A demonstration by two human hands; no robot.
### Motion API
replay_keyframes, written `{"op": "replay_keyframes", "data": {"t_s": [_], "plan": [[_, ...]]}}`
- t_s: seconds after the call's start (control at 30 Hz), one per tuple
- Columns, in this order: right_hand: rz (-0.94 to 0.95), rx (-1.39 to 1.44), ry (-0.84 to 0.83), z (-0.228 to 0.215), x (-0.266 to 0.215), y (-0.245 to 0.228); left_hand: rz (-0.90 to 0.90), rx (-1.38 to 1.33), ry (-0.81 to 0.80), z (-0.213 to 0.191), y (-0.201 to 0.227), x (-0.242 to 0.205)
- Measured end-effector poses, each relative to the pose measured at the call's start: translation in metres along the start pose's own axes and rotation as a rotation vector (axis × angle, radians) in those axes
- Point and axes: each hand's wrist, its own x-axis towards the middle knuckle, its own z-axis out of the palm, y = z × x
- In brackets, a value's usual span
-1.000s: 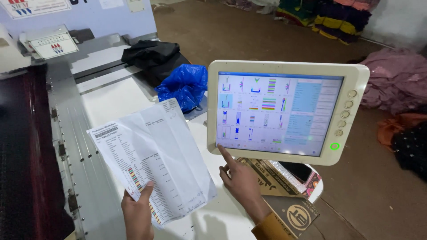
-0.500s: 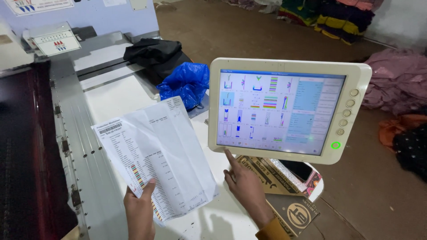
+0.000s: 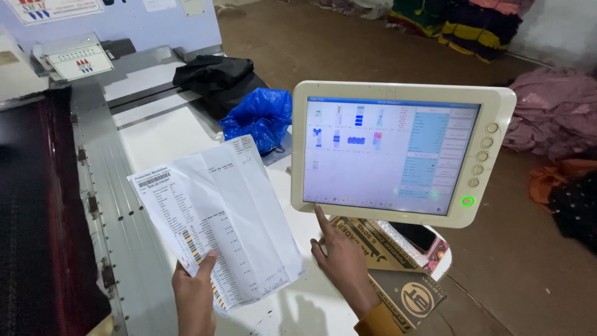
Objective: Comparing a production worksheet with settings on an industrial embroidery machine's touch screen interface.
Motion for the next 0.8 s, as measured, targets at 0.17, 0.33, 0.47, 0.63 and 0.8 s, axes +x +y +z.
{"op": "replay_keyframes", "data": {"t_s": [0.17,0.33,0.47,0.63,0.8], "plan": [[0.037,0.004,-0.022,-0.009,-0.002,-0.008,0.037,-0.031,0.001,-0.002,-0.009,0.008],[0.008,0.003,0.034,-0.006,0.002,-0.004,0.005,-0.006,0.002,0.000,-0.002,0.002],[0.057,0.022,-0.007,-0.007,-0.003,-0.006,-0.016,0.008,0.011,0.001,-0.002,0.003],[0.082,0.034,-0.041,-0.004,-0.004,-0.007,0.016,-0.016,0.012,-0.001,-0.010,0.010],[0.061,0.020,-0.030,-0.006,-0.005,-0.008,-0.029,0.013,0.022,0.000,-0.003,0.003]]}}
